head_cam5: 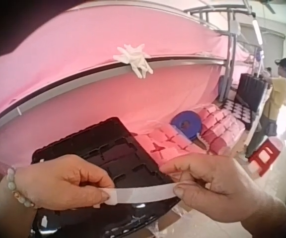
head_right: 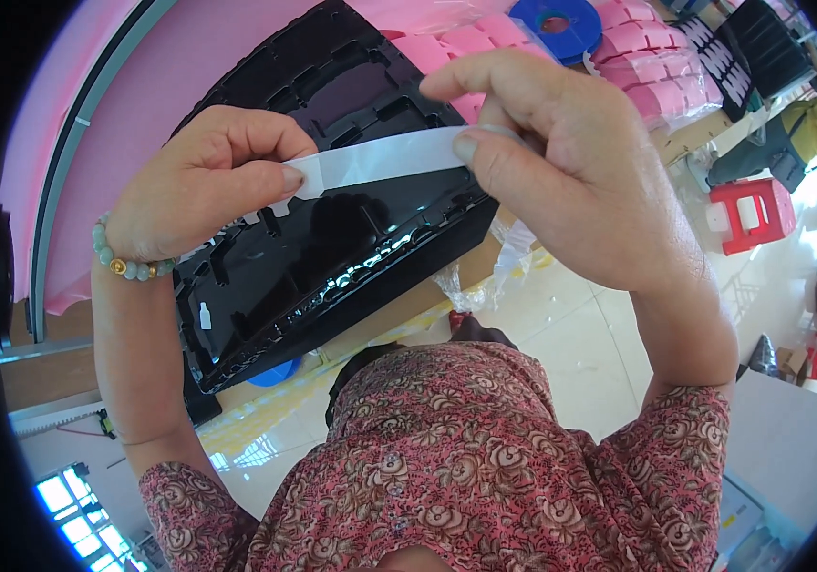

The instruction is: The person inserts pink foam sheets into black plastic trays by hand, then applies adhesive labels to the back of the trays.

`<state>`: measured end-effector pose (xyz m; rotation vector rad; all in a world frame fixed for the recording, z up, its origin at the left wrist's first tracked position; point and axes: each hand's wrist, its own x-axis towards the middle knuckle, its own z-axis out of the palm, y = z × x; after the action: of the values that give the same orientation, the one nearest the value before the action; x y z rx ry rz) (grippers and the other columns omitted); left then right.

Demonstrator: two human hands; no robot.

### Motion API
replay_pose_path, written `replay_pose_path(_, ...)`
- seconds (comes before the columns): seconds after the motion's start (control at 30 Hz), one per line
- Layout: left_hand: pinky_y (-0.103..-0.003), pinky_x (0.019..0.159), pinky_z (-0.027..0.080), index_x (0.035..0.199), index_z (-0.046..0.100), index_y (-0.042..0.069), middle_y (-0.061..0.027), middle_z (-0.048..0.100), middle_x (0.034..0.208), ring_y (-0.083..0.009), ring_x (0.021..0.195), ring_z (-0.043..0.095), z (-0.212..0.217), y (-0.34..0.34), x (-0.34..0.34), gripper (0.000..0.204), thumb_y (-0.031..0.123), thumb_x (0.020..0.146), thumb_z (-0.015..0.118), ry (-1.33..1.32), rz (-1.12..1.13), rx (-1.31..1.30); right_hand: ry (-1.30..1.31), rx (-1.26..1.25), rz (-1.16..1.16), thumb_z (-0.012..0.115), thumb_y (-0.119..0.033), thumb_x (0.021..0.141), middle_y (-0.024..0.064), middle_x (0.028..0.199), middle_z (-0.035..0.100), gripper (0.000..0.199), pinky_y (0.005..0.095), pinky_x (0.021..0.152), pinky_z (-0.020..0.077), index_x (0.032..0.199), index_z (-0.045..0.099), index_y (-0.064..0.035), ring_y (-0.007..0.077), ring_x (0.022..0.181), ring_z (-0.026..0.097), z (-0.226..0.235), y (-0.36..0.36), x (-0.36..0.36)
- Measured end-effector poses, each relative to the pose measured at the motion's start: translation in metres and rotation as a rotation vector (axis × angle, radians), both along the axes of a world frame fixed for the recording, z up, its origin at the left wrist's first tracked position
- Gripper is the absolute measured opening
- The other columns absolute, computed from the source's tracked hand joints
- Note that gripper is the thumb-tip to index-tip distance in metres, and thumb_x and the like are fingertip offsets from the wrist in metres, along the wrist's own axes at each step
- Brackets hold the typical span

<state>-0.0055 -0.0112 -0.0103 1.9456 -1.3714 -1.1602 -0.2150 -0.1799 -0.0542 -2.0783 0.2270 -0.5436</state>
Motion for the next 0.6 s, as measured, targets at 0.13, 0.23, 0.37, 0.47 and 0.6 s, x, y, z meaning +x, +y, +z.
replay_pose_path(0.13,-0.022,0.059,0.042,0.089,0.067,0.002,-0.0009,0.06,0.072,-0.007,0.065,0.053,0.007,0.007,-0.007,0.019,0.018,0.082,0.06,0.024,-0.183,-0.001,0.076,0.0,-0.046,0.062,-0.013,0.089,0.0015,0.071,0.057,0.021,0.0231,0.054,0.0384,0.104,0.066,0.0009,0.0064,0.06,0.049,-0.012,-0.012,-0.006)
replay_pose_path(0.23,-0.036,0.058,0.046,0.085,0.065,0.011,-0.0032,0.059,0.069,-0.0222,0.067,0.059,0.023,0.048,-0.057,0.008,0.014,0.077,0.062,0.038,-0.697,-0.192,0.044,-0.134,-0.015,0.066,-0.011,0.085,0.0056,0.074,0.061,0.017,0.0274,0.057,0.0426,0.098,0.067,-0.0004,0.012,0.062,0.054,-0.012,-0.013,0.002)
replay_pose_path(0.37,-0.035,0.057,0.045,0.087,0.06,0.012,-0.0032,0.054,0.068,-0.0236,0.065,0.057,0.014,0.055,-0.07,0.009,0.015,0.08,0.064,0.161,-0.74,-0.03,0.06,-0.64,0.154,0.068,-0.003,0.076,0.0103,0.082,0.061,0.019,0.0335,0.067,0.047,0.095,0.066,-0.0011,0.025,0.075,0.059,-0.015,-0.023,0.015)
replay_pose_path(0.47,-0.035,0.056,0.044,0.085,0.061,0.012,-0.0033,0.054,0.067,-0.0237,0.064,0.057,0.011,0.056,-0.059,0.007,0.015,0.079,0.063,0.111,-0.672,-0.014,0.072,-0.697,0.116,0.064,-0.009,0.076,0.0091,0.08,0.058,0.008,0.0429,0.07,0.0477,0.081,0.065,-0.0036,0.0316,0.08,0.06,-0.023,-0.024,0.025)
replay_pose_path(0.6,-0.035,0.054,0.043,0.084,0.062,0.012,-0.0027,0.054,0.066,-0.0224,0.062,0.057,0.017,0.092,-0.066,0.006,0.015,0.08,0.063,0.112,-0.546,0.003,0.119,-0.792,0.217,0.062,-0.008,0.077,0.0104,0.081,0.057,0.006,0.0425,0.071,0.0493,0.08,0.064,-0.0031,0.0311,0.08,0.061,-0.019,-0.013,0.042)
